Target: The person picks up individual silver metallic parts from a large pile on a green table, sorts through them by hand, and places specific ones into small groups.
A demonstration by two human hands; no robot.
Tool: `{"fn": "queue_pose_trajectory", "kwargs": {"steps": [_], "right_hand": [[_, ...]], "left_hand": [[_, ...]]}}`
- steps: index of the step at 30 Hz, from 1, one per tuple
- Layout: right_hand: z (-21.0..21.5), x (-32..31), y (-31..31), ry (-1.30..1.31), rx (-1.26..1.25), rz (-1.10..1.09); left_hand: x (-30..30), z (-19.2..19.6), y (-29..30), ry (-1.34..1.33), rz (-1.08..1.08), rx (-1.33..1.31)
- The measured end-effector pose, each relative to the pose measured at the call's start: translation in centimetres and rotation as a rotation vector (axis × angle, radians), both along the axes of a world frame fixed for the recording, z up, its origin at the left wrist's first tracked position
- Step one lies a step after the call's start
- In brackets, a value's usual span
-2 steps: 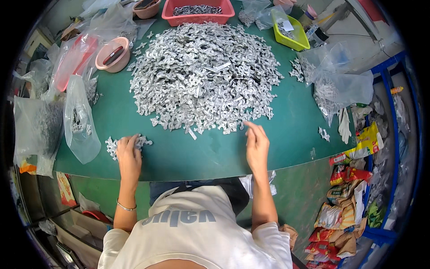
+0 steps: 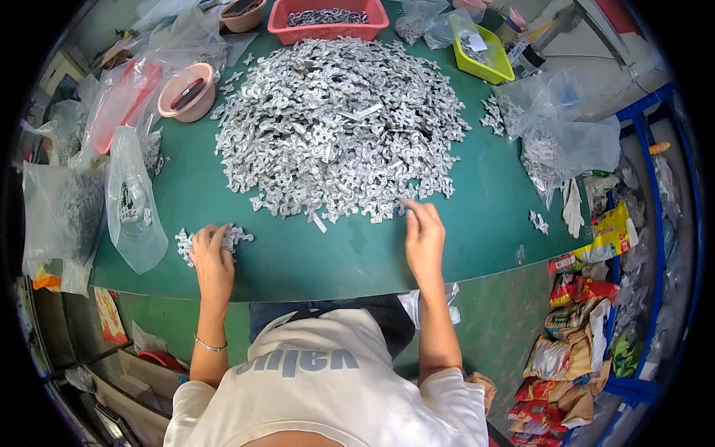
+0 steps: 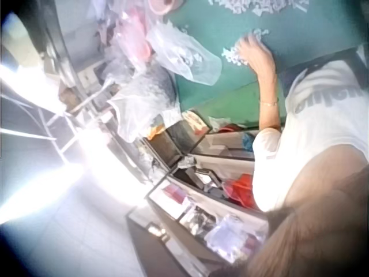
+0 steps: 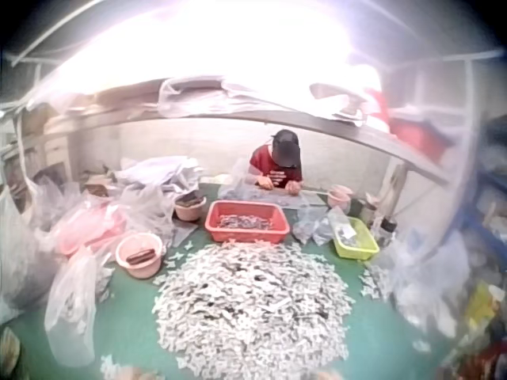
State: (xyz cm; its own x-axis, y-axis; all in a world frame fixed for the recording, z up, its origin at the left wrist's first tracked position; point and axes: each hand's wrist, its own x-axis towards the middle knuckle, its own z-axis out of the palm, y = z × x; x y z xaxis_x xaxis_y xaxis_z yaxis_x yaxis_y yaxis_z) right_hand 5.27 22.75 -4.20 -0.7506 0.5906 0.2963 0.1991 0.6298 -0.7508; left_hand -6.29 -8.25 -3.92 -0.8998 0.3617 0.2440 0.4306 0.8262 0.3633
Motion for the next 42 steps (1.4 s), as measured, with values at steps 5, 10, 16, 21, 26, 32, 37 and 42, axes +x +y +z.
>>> {"fn": "queue_pose_trajectory", "kwargs": {"steps": [5, 10, 16, 21, 26, 32, 37, 42], "right_hand": [[-1.2, -2.7, -0.2, -0.126, 0.301, -0.085], [-0.8, -2.1, 0.2, 0.023, 0.192, -0.095], [4.6, 0.2, -3.3, 0.036, -0.613, -0.070], [7.3, 1.4, -6.5, 0.026, -0.713, 0.075], [7.6, 1.9, -7.7, 0.089, -0.619, 0.170], [7.4, 2.2, -8.2, 0.156, -0.560, 0.223], [8.5, 1.8, -8.0, 0.334, -0.867, 0.306], [8.4, 1.5, -7.3, 0.242, -0.641, 0.388]], "left_hand": [[0.6, 0.0, 1.4, 0.029, 0.004, 0.061], [1.4, 0.5, 3.4, -0.023, -0.100, 0.271], [2.4, 3.9, 7.0, -0.325, -0.425, 0.589], [3.0, 6.7, 9.7, -0.658, -0.554, 0.955], [3.7, 7.5, 9.7, -0.882, -0.608, 1.065], [4.3, 7.4, 9.7, -0.911, -0.600, 1.159], [4.4, 8.0, 9.3, -0.944, -0.605, 1.117], [4.4, 8.9, 8.9, -1.127, -0.618, 1.017]]}}
